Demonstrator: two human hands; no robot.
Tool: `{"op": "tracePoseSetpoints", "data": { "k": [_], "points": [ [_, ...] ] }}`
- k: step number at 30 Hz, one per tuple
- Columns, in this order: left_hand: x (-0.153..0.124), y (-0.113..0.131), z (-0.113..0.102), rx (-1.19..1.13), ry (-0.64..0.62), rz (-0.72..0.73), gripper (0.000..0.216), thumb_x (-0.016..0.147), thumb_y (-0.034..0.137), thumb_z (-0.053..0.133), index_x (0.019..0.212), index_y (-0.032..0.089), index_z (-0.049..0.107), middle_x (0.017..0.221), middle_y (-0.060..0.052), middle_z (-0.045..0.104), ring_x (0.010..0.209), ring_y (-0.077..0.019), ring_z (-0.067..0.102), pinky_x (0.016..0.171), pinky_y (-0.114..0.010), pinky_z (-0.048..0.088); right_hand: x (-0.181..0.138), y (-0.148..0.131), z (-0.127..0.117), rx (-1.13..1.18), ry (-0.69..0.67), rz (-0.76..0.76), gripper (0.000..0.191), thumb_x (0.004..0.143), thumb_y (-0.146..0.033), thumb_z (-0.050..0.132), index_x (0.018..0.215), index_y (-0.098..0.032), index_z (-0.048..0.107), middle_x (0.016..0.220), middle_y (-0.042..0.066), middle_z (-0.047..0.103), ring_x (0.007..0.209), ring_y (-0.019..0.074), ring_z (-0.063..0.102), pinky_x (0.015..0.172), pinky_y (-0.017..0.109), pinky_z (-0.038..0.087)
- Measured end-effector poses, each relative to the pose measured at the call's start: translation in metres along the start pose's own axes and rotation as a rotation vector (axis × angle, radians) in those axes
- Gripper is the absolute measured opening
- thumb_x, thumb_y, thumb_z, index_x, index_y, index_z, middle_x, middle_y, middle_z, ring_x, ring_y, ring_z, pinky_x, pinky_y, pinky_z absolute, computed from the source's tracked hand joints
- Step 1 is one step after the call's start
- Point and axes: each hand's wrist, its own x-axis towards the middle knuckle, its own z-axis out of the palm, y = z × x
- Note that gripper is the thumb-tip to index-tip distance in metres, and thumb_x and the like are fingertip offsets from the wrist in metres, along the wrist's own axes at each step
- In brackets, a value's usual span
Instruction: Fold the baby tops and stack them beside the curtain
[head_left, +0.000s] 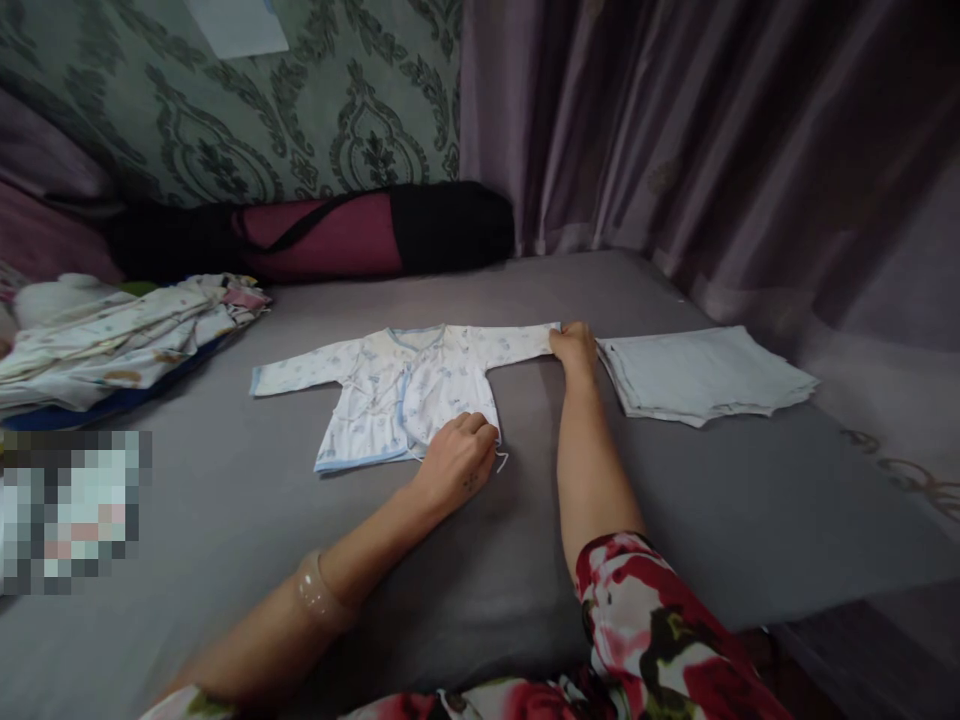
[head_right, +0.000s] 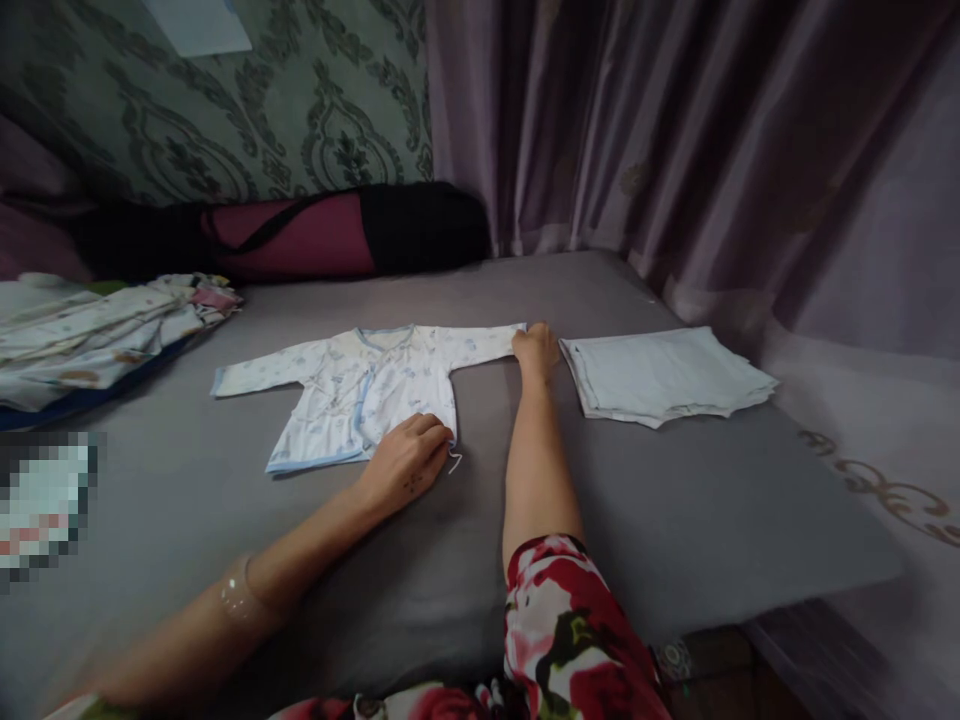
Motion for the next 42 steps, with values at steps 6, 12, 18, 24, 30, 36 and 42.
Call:
{"op": "tracePoseSetpoints", "data": {
  "k": [6, 12, 18, 24, 30, 36, 42],
  "points": [
    [-0.002, 0.003, 0.001, -0.053, 0.064, 0.013, 0.02, 0.093, 0.02, 0.042, 0.093, 0.02, 0.062, 0.092, -0.006, 0.064, 0.089, -0.019, 0.059, 0.08, -0.03, 0.047, 0.005, 0.002, 0.004, 0.066, 0.052, -0.018, 0.029, 0.091, -0.03, 0.046, 0.11, -0.018, 0.065, 0.112, 0.014, 0.066, 0.104, 0.0267, 0.061, 0.085, 0.034, 0.046],
    [-0.002, 0.002, 0.005, -0.101, 0.073, 0.049, 0.021, 0.095, 0.02, 0.042, 0.095, 0.02, 0.062, 0.098, -0.006, 0.063, 0.093, -0.0189, 0.058, 0.084, -0.03, 0.047, 0.006, 0.002, 0.008, 0.076, 0.099, -0.035, 0.027, 0.091, -0.03, 0.05, 0.11, -0.017, 0.063, 0.112, 0.013, 0.067, 0.106, 0.0268, 0.061, 0.086, 0.034, 0.045],
    [-0.003, 0.003, 0.008, -0.075, 0.041, 0.054, 0.023, 0.097, 0.021, 0.039, 0.093, 0.018, 0.061, 0.093, -0.007, 0.062, 0.09, -0.0198, 0.056, 0.084, -0.032, 0.046, 0.004, 0.003, 0.013, 0.044, 0.145, -0.081, 0.026, 0.091, -0.03, 0.05, 0.109, -0.017, 0.064, 0.109, 0.013, 0.067, 0.104, 0.0266, 0.061, 0.085, 0.034, 0.045],
    [-0.007, 0.006, -0.002, -0.11, 0.001, 0.085, 0.025, 0.098, 0.025, 0.037, 0.098, 0.019, 0.061, 0.095, -0.007, 0.063, 0.092, -0.0191, 0.059, 0.086, -0.032, 0.048, 0.006, 0.004, 0.019, -0.029, 0.162, -0.093, 0.027, 0.092, -0.03, 0.049, 0.11, -0.017, 0.064, 0.109, 0.014, 0.067, 0.103, 0.0266, 0.062, 0.084, 0.034, 0.045],
    [-0.018, 0.004, 0.013, -0.006, 0.106, -0.038, 0.043, 0.098, 0.04, 0.037, 0.129, 0.012, 0.048, 0.139, -0.019, 0.049, 0.134, -0.0304, 0.041, 0.107, -0.047, 0.038, 0.004, 0.003, 0.021, -0.078, 0.172, -0.105, 0.029, 0.091, -0.028, 0.048, 0.111, -0.015, 0.065, 0.11, 0.016, 0.067, 0.102, 0.0269, 0.062, 0.083, 0.035, 0.045],
    [-0.024, 0.019, 0.027, -0.008, -0.002, 0.031, 0.069, 0.097, 0.055, 0.026, 0.142, 0.003, 0.033, 0.151, -0.024, 0.031, 0.144, -0.0307, 0.022, 0.116, -0.045, 0.023, -0.004, -0.003, 0.015, -0.099, 0.217, -0.137, 0.031, 0.09, -0.022, 0.045, 0.116, -0.01, 0.06, 0.116, 0.02, 0.061, 0.111, 0.0306, 0.056, 0.091, 0.042, 0.042],
    [-0.022, 0.022, 0.025, -0.049, 0.011, 0.128, 0.065, 0.098, 0.052, 0.026, 0.142, 0.005, 0.036, 0.152, -0.021, 0.032, 0.145, -0.0277, 0.02, 0.117, -0.043, 0.021, -0.048, -0.054, 0.035, -0.103, 0.126, -0.551, 0.044, 0.096, -0.027, 0.035, 0.134, -0.004, 0.042, 0.135, 0.025, 0.048, 0.128, 0.0315, 0.042, 0.104, 0.046, 0.031]
  ]
}}
